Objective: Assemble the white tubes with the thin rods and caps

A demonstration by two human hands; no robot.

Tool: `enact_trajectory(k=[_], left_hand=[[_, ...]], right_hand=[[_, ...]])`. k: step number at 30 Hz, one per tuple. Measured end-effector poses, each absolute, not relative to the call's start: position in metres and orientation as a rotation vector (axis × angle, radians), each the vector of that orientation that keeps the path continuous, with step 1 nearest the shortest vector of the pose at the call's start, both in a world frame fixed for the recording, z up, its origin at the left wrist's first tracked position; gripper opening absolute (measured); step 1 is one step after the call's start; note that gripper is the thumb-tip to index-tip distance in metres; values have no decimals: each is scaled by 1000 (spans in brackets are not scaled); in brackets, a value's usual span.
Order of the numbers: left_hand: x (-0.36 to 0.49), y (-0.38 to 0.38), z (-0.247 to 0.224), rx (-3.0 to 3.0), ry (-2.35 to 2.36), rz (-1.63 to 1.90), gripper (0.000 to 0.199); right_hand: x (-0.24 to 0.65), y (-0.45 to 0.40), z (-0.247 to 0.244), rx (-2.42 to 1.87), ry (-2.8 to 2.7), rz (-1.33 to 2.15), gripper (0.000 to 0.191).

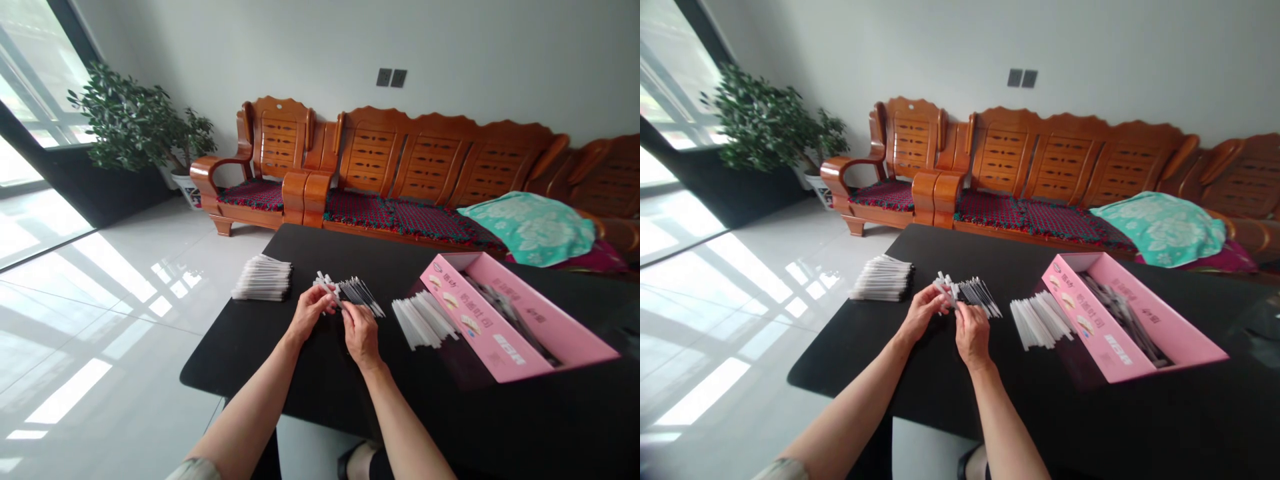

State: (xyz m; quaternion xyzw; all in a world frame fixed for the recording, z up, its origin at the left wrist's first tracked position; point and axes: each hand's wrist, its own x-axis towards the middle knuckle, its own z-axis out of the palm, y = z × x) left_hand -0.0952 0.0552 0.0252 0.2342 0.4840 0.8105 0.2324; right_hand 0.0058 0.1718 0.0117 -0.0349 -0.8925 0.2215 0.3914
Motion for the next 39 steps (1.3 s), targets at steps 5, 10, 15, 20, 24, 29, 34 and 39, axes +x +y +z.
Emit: enact_trajectory(k=[5,10,15,20,24,29,34,39], left_hand=[[-100,53,25,543,1353,2330,39],[-94,53,29,654,1330,2227,37],[-94,52,31,686,1410,2169,37],[-97,57,22,592,1511,2231,35],[-100,59,17,516,1506,2260,35],[-101,53,21,596,1378,2205,34],[-97,52,26,641,1254,2158,33],[-99,56,21,571,1349,2209,32]], right_hand=[[10,174,16,-119,-2268,785,26],[13,172,24,-173,-2311,1191,28],[14,175,29,-177,-2353,1429,38],[11,172,18,-184,-2386,900,34],[7,167,11,-165,-2375,602,32],[10,173,22,-187,-2356,1432,38],[21,185,35,-103,-2186,2313,48],[18,177,30,-136,-2317,1711,40]])
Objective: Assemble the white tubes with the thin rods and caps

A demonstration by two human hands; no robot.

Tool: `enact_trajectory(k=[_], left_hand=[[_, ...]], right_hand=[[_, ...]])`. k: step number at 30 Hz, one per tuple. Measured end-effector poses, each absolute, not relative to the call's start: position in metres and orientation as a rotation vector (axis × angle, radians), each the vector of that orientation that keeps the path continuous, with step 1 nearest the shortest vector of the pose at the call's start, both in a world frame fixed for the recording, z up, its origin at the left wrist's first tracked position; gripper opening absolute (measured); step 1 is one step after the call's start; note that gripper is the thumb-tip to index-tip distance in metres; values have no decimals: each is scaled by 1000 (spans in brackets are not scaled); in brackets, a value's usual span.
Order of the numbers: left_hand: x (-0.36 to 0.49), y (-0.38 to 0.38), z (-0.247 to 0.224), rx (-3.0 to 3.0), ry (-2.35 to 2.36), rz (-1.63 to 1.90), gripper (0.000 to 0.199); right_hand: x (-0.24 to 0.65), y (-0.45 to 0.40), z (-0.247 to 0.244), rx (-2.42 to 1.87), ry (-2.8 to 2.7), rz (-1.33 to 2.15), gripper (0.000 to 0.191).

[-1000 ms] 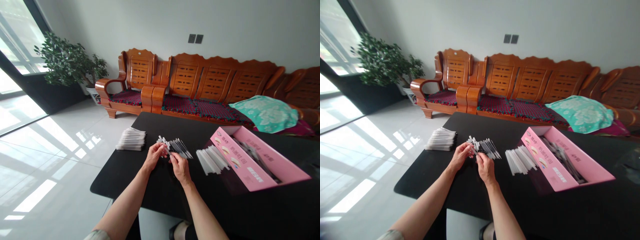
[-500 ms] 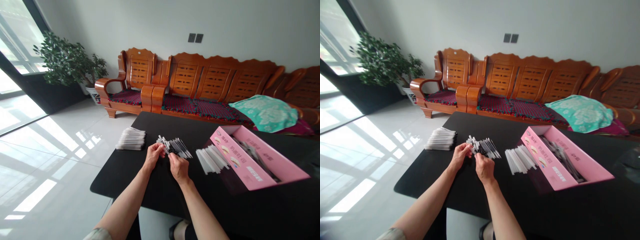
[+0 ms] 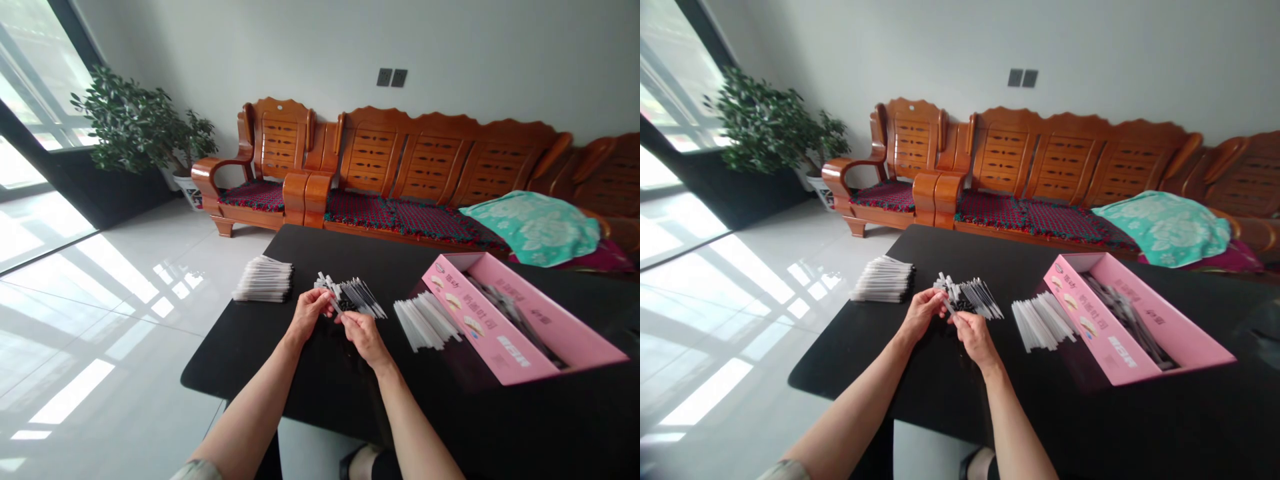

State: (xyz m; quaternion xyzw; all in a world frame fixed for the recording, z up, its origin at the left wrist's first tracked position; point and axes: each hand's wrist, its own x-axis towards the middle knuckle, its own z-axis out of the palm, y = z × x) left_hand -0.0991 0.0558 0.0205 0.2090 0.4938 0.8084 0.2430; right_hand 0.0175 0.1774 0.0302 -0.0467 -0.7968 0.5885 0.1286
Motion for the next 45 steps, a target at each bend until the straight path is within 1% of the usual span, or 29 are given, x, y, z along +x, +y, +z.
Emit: enact_trajectory(k=[2,3,4,5,6,7,10,11,13,15,19,20,21,22,23,24,28,30,31,33,37,38,39,40,41,45], left_hand=[[-102,57,18,522,1392,2249,33],[-103,57,17,506,1408,2264,33],[-103,56,17,502,1419,2270,34],[-104,56,17,511,1422,2267,34],[-104,55,18,531,1417,2256,34],[-103,54,19,558,1402,2236,34],[-101,52,23,633,1321,2173,33],[-99,52,24,649,1297,2157,33],[-98,53,25,660,1278,2137,33],[-98,54,24,634,1307,2144,33],[-101,57,18,501,1425,2226,35],[-102,57,17,477,1444,2250,35],[-103,57,16,466,1452,2268,35],[-103,57,16,472,1446,2275,34],[-103,56,17,494,1426,2270,34],[-103,55,18,527,1393,2254,33],[-99,53,22,634,1246,2148,31],[-97,53,23,647,1231,2114,31],[-97,54,22,643,1247,2113,32],[-96,56,21,607,1320,2148,32],[-98,59,18,447,1484,2278,34],[-99,59,18,423,1496,2297,35],[-99,59,18,418,1493,2303,34],[-100,58,19,434,1477,2299,34],[-100,57,19,466,1449,2282,33],[-99,53,22,607,1311,2170,31]], right_hand=[[13,171,27,-136,-2397,1256,37],[11,169,25,-141,-2416,1090,36],[10,167,25,-147,-2427,1002,35],[9,167,24,-152,-2435,1007,35],[9,167,25,-154,-2438,1103,36],[10,168,26,-159,-2428,1272,39],[15,176,30,-157,-2302,1898,47],[17,179,31,-146,-2262,2048,48],[19,183,33,-125,-2237,2166,47],[19,183,32,-124,-2282,2024,44],[13,172,30,-161,-2420,1272,38],[11,169,29,-172,-2432,1130,37],[10,167,30,-180,-2436,1058,36],[9,166,30,-183,-2436,1068,37],[9,166,31,-181,-2433,1160,38],[10,167,32,-179,-2419,1320,41],[19,180,36,-133,-2282,2139,50],[22,185,35,-95,-2256,2321,49],[23,186,35,-91,-2260,2305,47],[21,184,33,-106,-2301,2048,42],[11,171,30,-163,-2425,1197,33],[9,168,30,-177,-2436,1082,32],[8,167,30,-187,-2438,1045,32],[8,166,30,-188,-2436,1091,33],[8,167,31,-184,-2430,1214,35],[17,177,34,-156,-2291,2076,50]])
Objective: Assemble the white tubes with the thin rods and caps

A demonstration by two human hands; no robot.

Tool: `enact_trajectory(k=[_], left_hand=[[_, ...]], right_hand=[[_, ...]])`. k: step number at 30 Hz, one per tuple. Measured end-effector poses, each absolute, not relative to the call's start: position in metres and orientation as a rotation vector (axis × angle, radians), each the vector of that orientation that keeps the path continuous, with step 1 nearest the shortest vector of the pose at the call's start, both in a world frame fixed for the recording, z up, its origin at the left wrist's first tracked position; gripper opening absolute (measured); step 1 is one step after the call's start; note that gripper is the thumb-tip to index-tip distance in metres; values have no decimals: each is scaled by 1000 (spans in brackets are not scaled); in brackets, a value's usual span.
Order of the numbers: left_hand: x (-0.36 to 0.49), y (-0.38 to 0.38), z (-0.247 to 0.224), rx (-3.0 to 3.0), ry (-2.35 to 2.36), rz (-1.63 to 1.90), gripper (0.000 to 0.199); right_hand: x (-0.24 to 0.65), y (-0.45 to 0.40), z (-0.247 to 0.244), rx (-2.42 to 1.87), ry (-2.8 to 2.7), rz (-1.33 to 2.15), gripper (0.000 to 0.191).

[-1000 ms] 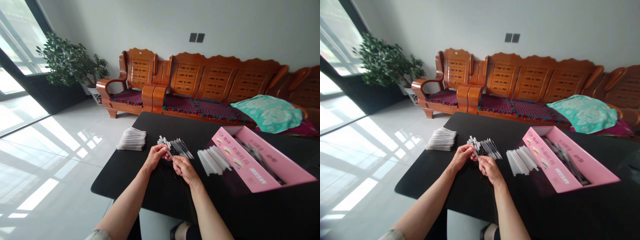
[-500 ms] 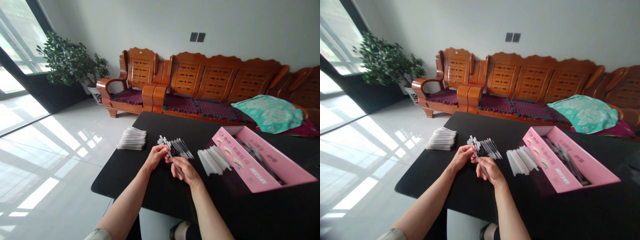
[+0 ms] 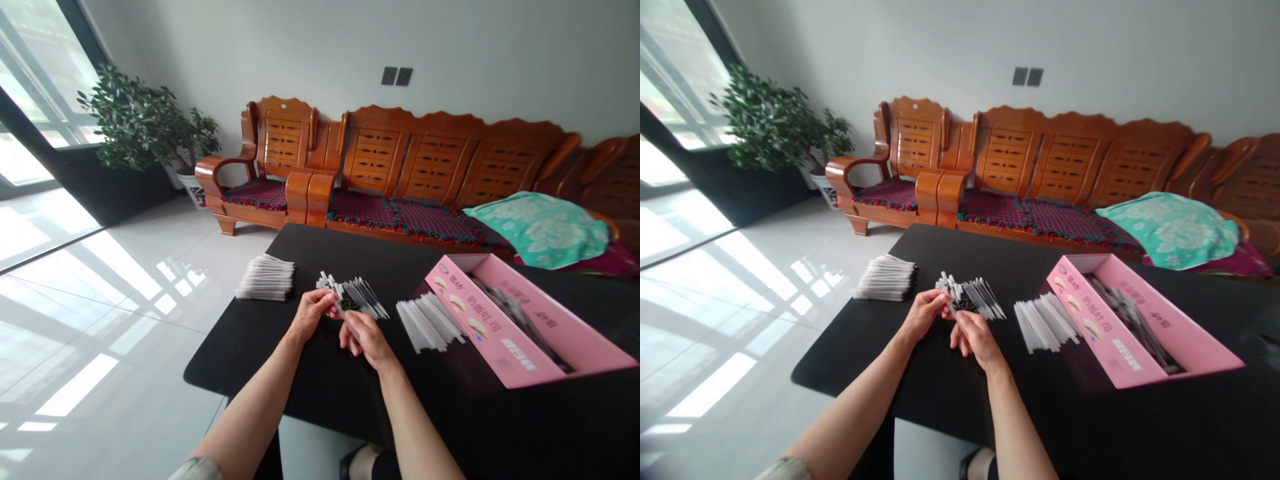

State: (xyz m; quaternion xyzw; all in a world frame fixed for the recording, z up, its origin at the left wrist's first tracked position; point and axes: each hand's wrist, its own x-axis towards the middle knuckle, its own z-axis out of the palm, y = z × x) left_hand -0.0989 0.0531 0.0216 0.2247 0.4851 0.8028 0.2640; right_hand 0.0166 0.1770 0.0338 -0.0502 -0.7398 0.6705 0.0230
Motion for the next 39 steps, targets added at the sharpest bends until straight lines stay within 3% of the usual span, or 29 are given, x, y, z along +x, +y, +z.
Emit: enact_trajectory(k=[2,4,10,12,15,20,23,31,39], left_hand=[[-97,53,23,640,1281,2117,31],[-96,54,23,644,1303,2102,32],[-94,59,22,456,1506,2290,34],[-94,60,22,409,1519,2320,35],[-95,59,23,454,1473,2285,35],[-93,55,25,591,1344,2164,35],[-92,56,25,603,1337,2127,36],[-107,52,20,306,1514,2470,34],[-98,52,19,498,1801,2251,34]], right_hand=[[21,182,34,-115,-2232,2352,53],[22,184,34,-86,-2238,2340,50],[11,171,28,-197,-2466,1090,35],[8,167,27,-224,-2479,920,34],[9,168,29,-223,-2439,1140,37],[18,179,36,-148,-2252,2141,54],[19,182,36,-119,-2258,2258,51],[18,182,18,-245,-2538,748,34],[20,213,10,-515,-2323,572,42]])
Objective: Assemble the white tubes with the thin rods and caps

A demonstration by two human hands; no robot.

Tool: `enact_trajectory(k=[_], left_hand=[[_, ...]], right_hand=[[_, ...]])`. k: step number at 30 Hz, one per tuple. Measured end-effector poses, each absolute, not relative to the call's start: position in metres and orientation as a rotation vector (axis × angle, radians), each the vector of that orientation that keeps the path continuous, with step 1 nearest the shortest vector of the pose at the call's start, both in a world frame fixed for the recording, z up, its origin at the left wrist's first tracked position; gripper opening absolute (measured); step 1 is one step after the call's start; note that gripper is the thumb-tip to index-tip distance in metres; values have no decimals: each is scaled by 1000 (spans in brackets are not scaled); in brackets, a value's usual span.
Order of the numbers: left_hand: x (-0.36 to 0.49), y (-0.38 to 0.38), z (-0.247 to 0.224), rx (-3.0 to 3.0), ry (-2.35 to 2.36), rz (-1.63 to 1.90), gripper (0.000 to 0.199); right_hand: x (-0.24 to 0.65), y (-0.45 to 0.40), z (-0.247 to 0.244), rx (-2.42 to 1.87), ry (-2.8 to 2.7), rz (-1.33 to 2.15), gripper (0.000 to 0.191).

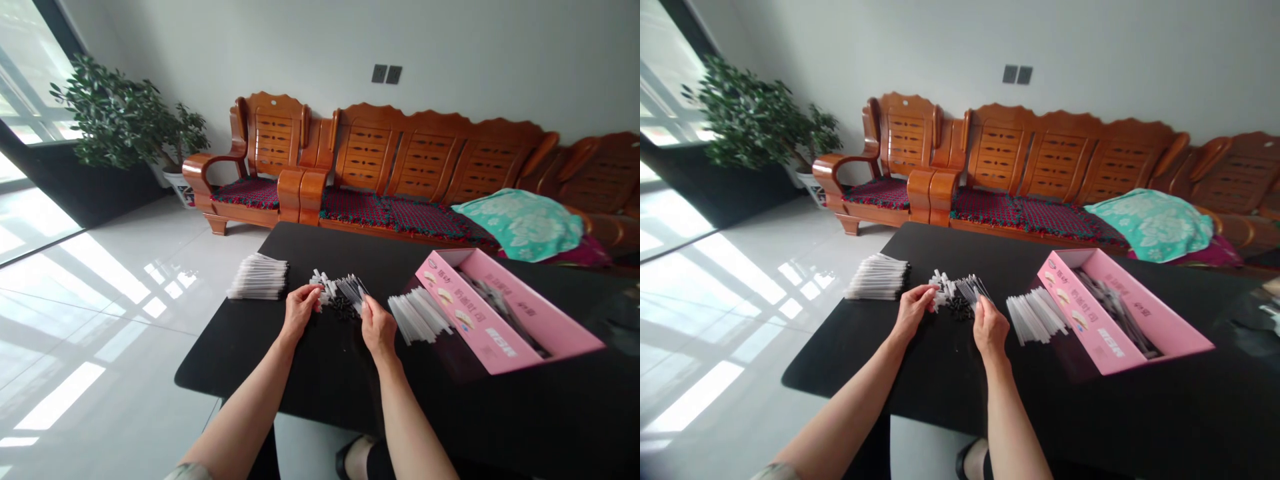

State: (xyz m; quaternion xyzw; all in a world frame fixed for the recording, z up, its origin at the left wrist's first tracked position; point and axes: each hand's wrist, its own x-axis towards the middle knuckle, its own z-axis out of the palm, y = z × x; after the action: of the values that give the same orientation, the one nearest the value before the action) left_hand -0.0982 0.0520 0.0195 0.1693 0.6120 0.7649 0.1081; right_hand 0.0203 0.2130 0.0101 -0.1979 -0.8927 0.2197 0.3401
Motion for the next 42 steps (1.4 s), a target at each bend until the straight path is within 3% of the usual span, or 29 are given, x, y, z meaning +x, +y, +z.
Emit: enact_trajectory(k=[9,15,23,35,42], left_hand=[[-101,48,11,513,2331,2046,18],[-103,48,8,479,2327,2095,17],[-103,49,10,539,2424,2066,17],[-103,48,11,601,2576,1999,18],[-116,23,16,503,3169,1743,27]], right_hand=[[52,275,14,-890,-2005,132,33],[57,296,-1,-971,-1912,-22,31],[52,296,-4,-818,-1984,-9,31],[18,230,1,-363,-2147,316,23],[22,241,-5,-410,-2082,293,20]])
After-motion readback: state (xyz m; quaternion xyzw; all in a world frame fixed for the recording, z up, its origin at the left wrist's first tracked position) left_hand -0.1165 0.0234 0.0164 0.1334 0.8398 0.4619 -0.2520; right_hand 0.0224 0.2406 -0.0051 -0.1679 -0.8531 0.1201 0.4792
